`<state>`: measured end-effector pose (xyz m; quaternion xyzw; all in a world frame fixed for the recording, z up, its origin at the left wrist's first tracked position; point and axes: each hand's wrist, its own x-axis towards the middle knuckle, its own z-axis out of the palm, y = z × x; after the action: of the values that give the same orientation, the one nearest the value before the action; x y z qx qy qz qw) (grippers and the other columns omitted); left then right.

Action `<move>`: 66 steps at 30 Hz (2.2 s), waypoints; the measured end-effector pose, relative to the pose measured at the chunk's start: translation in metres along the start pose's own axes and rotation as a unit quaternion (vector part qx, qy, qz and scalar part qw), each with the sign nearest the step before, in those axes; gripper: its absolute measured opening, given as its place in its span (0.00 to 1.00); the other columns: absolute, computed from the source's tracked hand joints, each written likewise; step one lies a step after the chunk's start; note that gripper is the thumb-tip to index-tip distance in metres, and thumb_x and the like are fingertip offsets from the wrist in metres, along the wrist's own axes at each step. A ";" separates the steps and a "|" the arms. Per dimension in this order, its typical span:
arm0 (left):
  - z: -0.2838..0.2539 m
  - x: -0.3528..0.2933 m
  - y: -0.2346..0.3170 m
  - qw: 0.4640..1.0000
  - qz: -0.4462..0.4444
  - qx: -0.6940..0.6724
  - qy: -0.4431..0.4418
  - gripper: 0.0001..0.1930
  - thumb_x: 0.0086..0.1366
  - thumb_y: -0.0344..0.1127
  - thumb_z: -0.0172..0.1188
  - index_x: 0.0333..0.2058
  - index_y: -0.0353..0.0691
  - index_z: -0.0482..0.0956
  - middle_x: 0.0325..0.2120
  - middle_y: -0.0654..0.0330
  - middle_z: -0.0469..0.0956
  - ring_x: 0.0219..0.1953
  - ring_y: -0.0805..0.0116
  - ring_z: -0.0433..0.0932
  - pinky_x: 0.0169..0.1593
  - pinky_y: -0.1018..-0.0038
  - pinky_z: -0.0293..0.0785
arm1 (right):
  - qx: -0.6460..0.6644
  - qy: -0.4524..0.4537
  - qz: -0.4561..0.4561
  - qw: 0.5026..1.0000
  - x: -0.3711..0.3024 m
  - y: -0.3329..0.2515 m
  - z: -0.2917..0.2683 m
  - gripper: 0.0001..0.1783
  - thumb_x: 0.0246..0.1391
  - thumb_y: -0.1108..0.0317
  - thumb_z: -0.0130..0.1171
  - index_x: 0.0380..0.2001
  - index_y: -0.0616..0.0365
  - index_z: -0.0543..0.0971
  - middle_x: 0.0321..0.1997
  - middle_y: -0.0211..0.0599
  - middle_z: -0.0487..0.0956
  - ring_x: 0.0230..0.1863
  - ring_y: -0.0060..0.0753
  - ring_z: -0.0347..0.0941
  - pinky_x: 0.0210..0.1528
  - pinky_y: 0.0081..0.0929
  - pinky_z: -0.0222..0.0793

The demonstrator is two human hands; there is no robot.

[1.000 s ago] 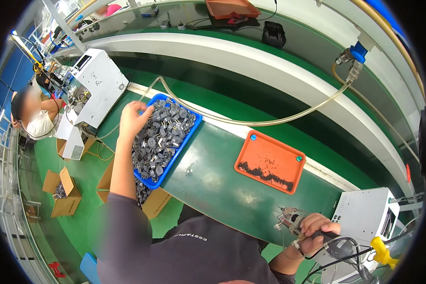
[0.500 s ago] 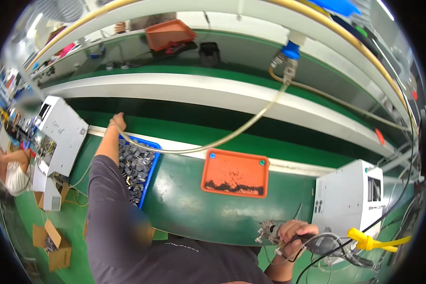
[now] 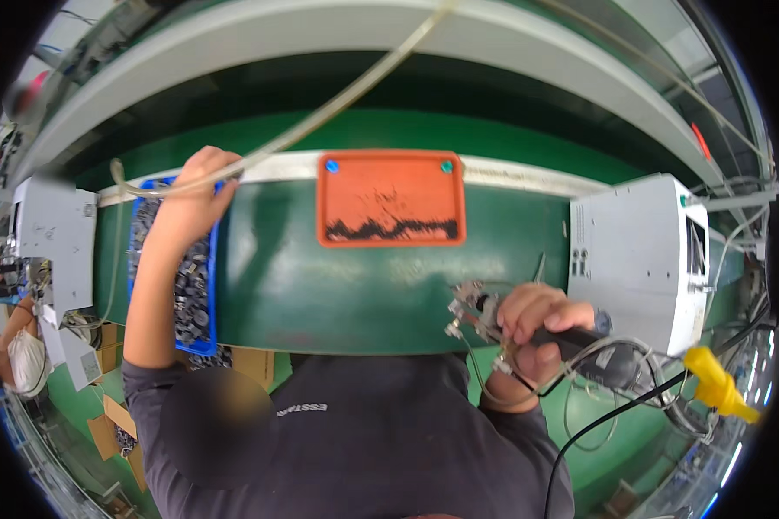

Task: Assembling small electronic components using a specialized handheld assembly tool at a factory workbench.

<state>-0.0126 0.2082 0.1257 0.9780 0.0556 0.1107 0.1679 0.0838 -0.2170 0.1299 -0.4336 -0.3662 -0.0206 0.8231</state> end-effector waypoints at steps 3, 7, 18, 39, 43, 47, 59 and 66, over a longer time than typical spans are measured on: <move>0.033 -0.029 0.095 0.996 0.029 -0.058 -0.064 0.15 0.58 0.27 0.64 0.45 0.35 0.80 0.42 0.49 0.78 0.49 0.46 0.77 0.54 0.58 0.75 | -0.005 -0.008 0.012 1.000 0.002 -0.004 0.000 0.22 0.55 0.54 0.74 0.39 0.54 0.74 0.18 0.30 0.74 0.16 0.31 0.70 0.20 0.30 0.65; 0.117 -0.040 0.143 0.978 0.102 -0.143 -0.115 0.15 0.57 0.29 0.66 0.44 0.37 0.80 0.41 0.52 0.78 0.47 0.51 0.78 0.52 0.59 0.76 | -0.017 -0.011 0.010 1.000 0.002 -0.002 0.004 0.22 0.57 0.52 0.72 0.39 0.53 0.73 0.18 0.29 0.73 0.16 0.30 0.70 0.20 0.29 0.65; 0.180 -0.045 0.170 0.954 0.148 -0.258 -0.021 0.18 0.55 0.34 0.70 0.45 0.44 0.79 0.42 0.61 0.77 0.49 0.59 0.76 0.52 0.62 0.74 | -0.068 -0.072 0.004 0.995 -0.002 -0.003 -0.005 0.20 0.65 0.49 0.62 0.43 0.51 0.69 0.19 0.27 0.72 0.15 0.27 0.69 0.19 0.29 0.66; 0.188 -0.043 0.171 0.951 0.191 -0.242 0.021 0.08 0.54 0.30 0.71 0.35 0.40 0.87 0.43 0.66 0.83 0.42 0.63 0.79 0.44 0.66 0.75 | -0.059 -0.094 0.027 0.993 0.001 0.014 0.005 0.20 0.63 0.51 0.65 0.42 0.52 0.70 0.18 0.29 0.72 0.14 0.28 0.69 0.19 0.29 0.66; 0.188 -0.044 0.171 0.949 0.192 -0.248 0.022 0.07 0.55 0.30 0.70 0.34 0.39 0.86 0.42 0.64 0.83 0.42 0.63 0.79 0.44 0.66 0.76 | -0.062 -0.096 0.034 0.993 0.001 0.017 0.009 0.19 0.63 0.53 0.65 0.40 0.52 0.69 0.18 0.28 0.72 0.14 0.28 0.67 0.18 0.29 0.65; 0.190 -0.037 0.165 0.948 0.211 -0.235 0.028 0.04 0.60 0.32 0.66 0.33 0.40 0.86 0.40 0.65 0.82 0.41 0.65 0.78 0.45 0.67 0.75 | -0.087 0.005 0.107 0.990 0.005 0.021 0.032 0.17 0.63 0.59 0.65 0.36 0.54 0.67 0.17 0.29 0.66 0.17 0.27 0.62 0.21 0.28 0.62; 0.187 -0.050 0.165 0.948 0.190 -0.256 0.014 0.08 0.54 0.32 0.71 0.35 0.43 0.87 0.42 0.68 0.83 0.45 0.64 0.78 0.50 0.65 0.77 | -0.055 -0.068 0.017 0.996 0.012 -0.013 0.019 0.18 0.64 0.56 0.64 0.41 0.56 0.69 0.18 0.31 0.69 0.17 0.29 0.65 0.20 0.30 0.63; 0.193 -0.047 0.162 0.945 0.195 -0.263 0.025 0.08 0.55 0.31 0.71 0.36 0.42 0.86 0.41 0.67 0.83 0.45 0.63 0.78 0.49 0.65 0.77 | -0.040 -0.025 0.036 0.998 0.008 -0.006 0.012 0.20 0.62 0.57 0.67 0.40 0.56 0.69 0.18 0.32 0.69 0.16 0.30 0.64 0.20 0.30 0.61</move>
<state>-0.0015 -0.0118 -0.0057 0.8878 -0.1632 0.1762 0.3925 0.0807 -0.2093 0.1434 -0.4793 -0.3702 0.0051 0.7958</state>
